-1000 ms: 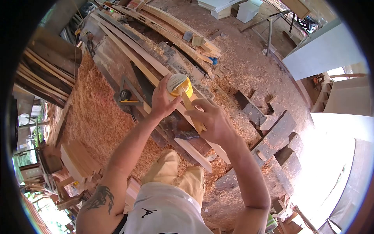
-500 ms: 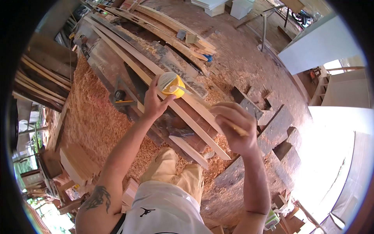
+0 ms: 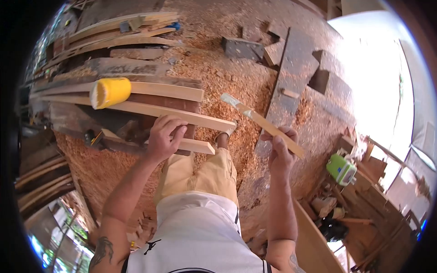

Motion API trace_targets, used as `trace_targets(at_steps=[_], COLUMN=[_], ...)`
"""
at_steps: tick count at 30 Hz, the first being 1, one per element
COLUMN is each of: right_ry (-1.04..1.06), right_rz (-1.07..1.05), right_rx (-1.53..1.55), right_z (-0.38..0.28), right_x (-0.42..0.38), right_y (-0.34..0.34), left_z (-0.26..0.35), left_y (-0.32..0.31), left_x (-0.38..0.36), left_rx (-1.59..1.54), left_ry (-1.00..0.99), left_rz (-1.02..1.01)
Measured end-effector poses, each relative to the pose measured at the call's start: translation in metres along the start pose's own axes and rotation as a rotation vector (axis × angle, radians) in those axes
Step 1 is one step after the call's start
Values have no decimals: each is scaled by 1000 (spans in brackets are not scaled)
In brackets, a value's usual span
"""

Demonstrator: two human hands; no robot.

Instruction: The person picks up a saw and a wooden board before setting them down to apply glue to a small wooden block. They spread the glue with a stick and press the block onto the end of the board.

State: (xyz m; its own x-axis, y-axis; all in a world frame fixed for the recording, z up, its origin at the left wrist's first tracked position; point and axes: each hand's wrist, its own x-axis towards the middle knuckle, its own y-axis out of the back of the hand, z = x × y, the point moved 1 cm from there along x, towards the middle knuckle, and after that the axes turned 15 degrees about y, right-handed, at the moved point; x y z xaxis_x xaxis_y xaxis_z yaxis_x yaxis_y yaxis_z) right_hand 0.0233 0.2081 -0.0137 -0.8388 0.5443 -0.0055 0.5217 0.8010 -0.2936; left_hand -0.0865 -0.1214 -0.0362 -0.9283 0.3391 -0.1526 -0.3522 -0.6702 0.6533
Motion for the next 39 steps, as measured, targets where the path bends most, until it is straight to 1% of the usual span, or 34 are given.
trace_targets(at_steps=[1, 6, 9, 12, 15, 19, 25, 31, 39], right_ry=[-17, -62, -89, -100, -112, -126, -146, -177, -165], right_rz=[56, 266, 356, 353, 281, 300, 273, 242, 161], right_rx=[-9, -10, -14, 1, -18, -140, -131, -92, -121], right_z=[5, 18, 25, 30, 31, 28, 26, 25, 25], right_x=[-12, -47, -59, -69, -78, -86, -89, -88, -89], right_y=[13, 51, 64, 75, 78, 68, 69, 65, 60], left_z=[5, 18, 20, 24, 26, 29, 31, 30, 32], left_y=[-15, -73, -95, -109, -117, -122, -125, -126, -129], left_x=[9, 40, 46, 48, 51, 54, 57, 60, 57], left_rx=[3, 58, 81, 76, 69, 69, 73, 84, 59], left_ry=[-45, -97, -124, -116, -84, -24, -28, -86, -114], left_rz=[-23, -240, -285, -300, -318, -338, -366, -382, -318])
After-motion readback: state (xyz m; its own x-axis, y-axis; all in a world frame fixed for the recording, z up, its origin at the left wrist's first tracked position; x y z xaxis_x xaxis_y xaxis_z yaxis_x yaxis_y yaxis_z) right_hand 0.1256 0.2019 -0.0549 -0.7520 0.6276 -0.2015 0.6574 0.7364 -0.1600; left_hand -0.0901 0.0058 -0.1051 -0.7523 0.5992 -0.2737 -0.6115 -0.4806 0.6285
